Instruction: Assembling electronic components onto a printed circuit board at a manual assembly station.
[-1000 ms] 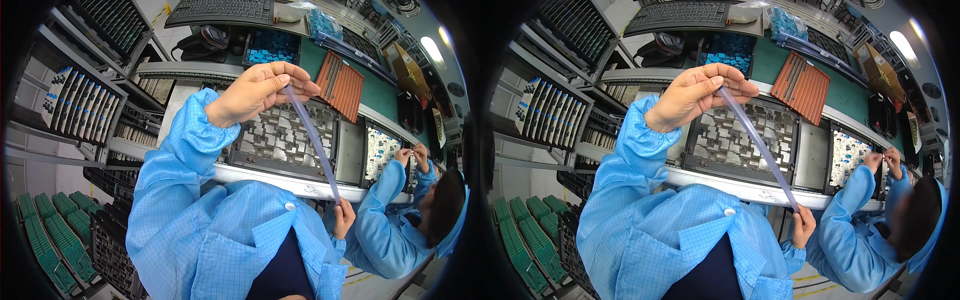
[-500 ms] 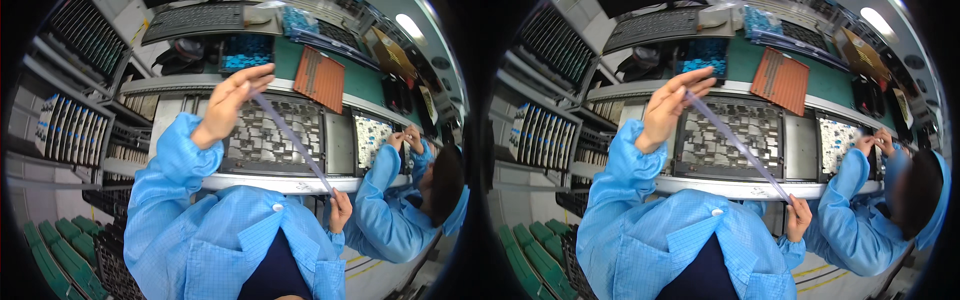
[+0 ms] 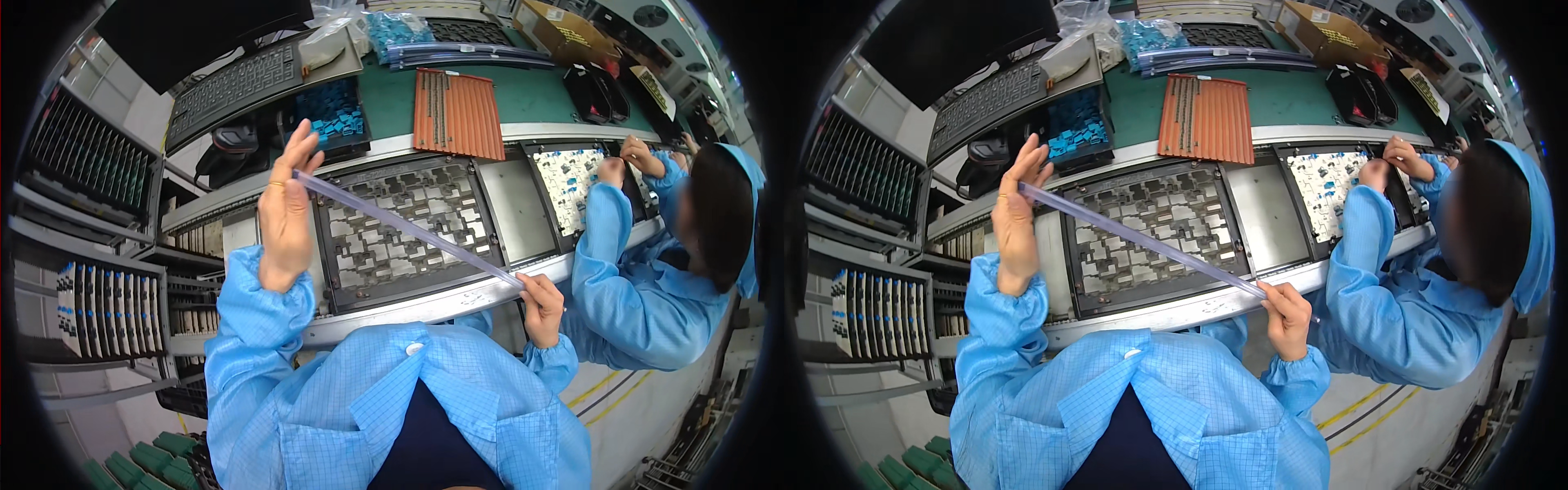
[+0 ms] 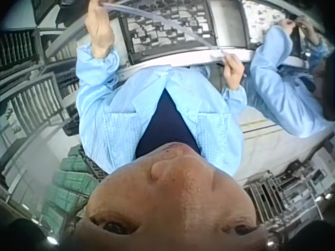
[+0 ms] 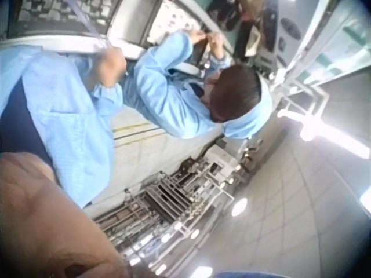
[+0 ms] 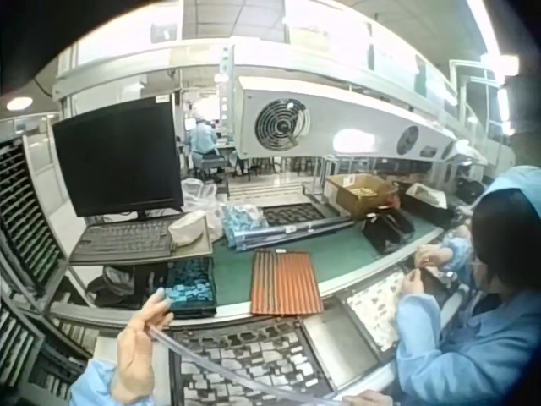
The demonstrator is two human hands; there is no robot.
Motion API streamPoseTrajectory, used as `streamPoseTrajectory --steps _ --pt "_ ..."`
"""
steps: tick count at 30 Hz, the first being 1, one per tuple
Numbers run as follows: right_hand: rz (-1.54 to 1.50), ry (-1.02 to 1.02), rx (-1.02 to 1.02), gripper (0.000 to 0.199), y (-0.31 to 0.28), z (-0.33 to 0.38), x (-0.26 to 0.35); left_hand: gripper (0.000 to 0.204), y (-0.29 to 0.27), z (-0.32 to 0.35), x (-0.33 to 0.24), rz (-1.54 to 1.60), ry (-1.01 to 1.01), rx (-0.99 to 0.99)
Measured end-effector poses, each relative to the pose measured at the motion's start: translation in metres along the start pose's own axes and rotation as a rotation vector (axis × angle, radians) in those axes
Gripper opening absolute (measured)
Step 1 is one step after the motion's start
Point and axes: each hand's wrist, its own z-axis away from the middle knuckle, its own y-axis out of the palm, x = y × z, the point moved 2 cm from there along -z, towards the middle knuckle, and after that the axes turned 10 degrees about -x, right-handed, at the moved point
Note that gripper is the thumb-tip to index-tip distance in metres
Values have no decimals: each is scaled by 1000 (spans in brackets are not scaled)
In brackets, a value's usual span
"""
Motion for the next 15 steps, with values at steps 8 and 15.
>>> streamPoseTrajectory --steps 8,15 --pt "-77 13 -13 27 6 -41 10 70 -50 -10 -6 257 -52 -199" --pt "-51 177 -184 28 -12 -92 -45 60 -71 104 87 -744 -577 178"
